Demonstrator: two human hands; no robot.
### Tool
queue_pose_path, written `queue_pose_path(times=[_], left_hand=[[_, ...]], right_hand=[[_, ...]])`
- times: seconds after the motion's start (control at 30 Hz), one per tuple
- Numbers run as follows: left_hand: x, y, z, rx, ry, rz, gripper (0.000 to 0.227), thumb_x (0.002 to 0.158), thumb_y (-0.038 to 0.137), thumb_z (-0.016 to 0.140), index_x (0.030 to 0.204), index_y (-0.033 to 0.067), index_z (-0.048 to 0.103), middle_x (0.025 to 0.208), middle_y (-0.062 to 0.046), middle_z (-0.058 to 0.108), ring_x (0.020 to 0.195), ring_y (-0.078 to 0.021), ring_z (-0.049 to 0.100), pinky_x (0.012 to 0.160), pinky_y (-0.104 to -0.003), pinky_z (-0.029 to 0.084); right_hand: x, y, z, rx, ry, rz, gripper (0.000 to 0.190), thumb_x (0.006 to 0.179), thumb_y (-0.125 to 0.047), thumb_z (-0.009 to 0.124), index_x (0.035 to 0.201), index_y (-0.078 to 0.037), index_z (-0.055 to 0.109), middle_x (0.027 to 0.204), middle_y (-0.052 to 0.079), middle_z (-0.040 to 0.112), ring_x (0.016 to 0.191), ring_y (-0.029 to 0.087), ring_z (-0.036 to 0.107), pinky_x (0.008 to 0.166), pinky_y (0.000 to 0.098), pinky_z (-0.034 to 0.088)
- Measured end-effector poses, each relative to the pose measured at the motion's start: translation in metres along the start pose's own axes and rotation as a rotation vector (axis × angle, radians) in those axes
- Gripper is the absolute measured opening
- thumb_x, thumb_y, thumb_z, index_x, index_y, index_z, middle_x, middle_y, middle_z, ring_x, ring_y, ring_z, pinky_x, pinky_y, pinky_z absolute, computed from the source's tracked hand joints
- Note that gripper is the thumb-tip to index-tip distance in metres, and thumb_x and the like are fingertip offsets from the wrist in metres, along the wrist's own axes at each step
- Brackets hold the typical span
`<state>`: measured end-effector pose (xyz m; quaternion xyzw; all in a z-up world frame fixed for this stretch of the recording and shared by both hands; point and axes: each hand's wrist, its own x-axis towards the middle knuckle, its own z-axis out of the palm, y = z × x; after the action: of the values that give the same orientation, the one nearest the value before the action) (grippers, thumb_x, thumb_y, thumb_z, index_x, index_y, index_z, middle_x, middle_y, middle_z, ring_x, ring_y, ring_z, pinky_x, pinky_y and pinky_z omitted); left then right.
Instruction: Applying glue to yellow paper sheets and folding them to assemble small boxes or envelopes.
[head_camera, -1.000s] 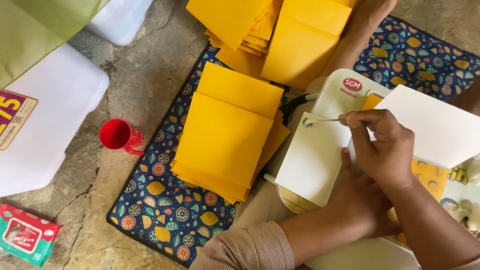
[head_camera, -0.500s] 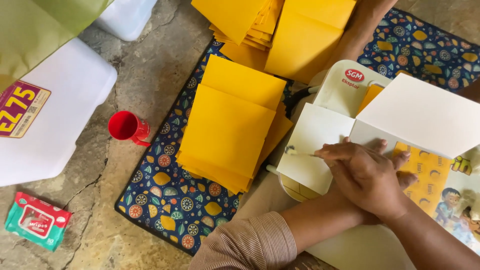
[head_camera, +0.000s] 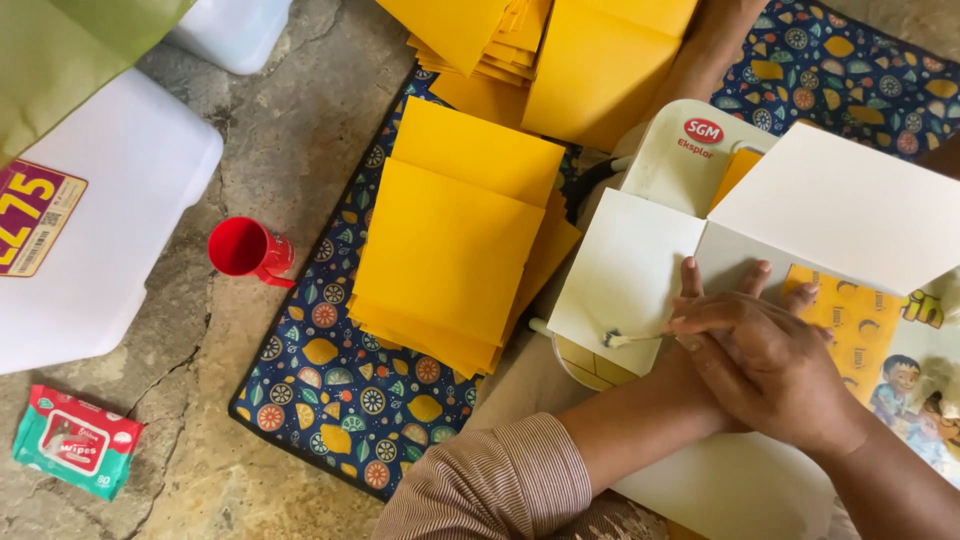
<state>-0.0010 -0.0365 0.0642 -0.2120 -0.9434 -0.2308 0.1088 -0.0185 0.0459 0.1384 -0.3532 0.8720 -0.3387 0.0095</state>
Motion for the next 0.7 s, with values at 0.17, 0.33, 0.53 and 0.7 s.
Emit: queue_pose_path(times=[0.17,0.33,0.53,0.7], left_hand=[[0.0071,0.0036,0.0039,0.031,-0.088,0.008,0.068,0.088,0.069,0.049,0.149,0.0398,0.049,0.169,0.003,0.035,0.158,-0.0395,0.022,0.116,-0.084,0.007],[0.0092,0.0013,0.0075,-0.036,-0.144,0.010,0.072,0.089,0.071,0.048,0.152,0.0358,0.046,0.169,0.003,0.033,0.161,-0.0367,0.020,0.118,-0.083,0.004],[0.0086,0.0019,0.0028,0.005,-0.139,0.019,0.074,0.090,0.071,0.046,0.154,0.0359,0.043,0.169,0.003,0.034,0.160,-0.0370,0.019,0.117,-0.083,0.001],[0.0032,0.0023,0.0063,0.054,-0.098,0.021,0.077,0.092,0.074,0.044,0.158,0.0348,0.043,0.172,0.003,0.033,0.163,-0.0373,0.020,0.121,-0.082,0.001]], right_hand=[[-0.0060,0.0021,-0.0069,-0.013,-0.007,0.101,0.020,0.087,-0.007,0.072,0.106,-0.010,0.066,0.097,0.006,0.077,0.080,0.018,0.077,0.069,0.0324,0.060],[-0.0087,0.0058,-0.0091,-0.029,0.009,0.093,0.018,0.087,-0.007,0.071,0.105,-0.008,0.066,0.106,0.010,0.077,0.084,0.021,0.077,0.072,0.0328,0.059],[-0.0103,0.0089,-0.0091,0.000,0.002,0.127,0.018,0.089,-0.007,0.070,0.106,-0.007,0.064,0.107,0.010,0.077,0.085,0.022,0.078,0.071,0.0320,0.061],[-0.0101,0.0083,-0.0089,0.002,-0.022,0.156,0.019,0.087,-0.005,0.069,0.105,-0.007,0.065,0.102,0.009,0.078,0.076,0.021,0.078,0.066,0.0322,0.061]])
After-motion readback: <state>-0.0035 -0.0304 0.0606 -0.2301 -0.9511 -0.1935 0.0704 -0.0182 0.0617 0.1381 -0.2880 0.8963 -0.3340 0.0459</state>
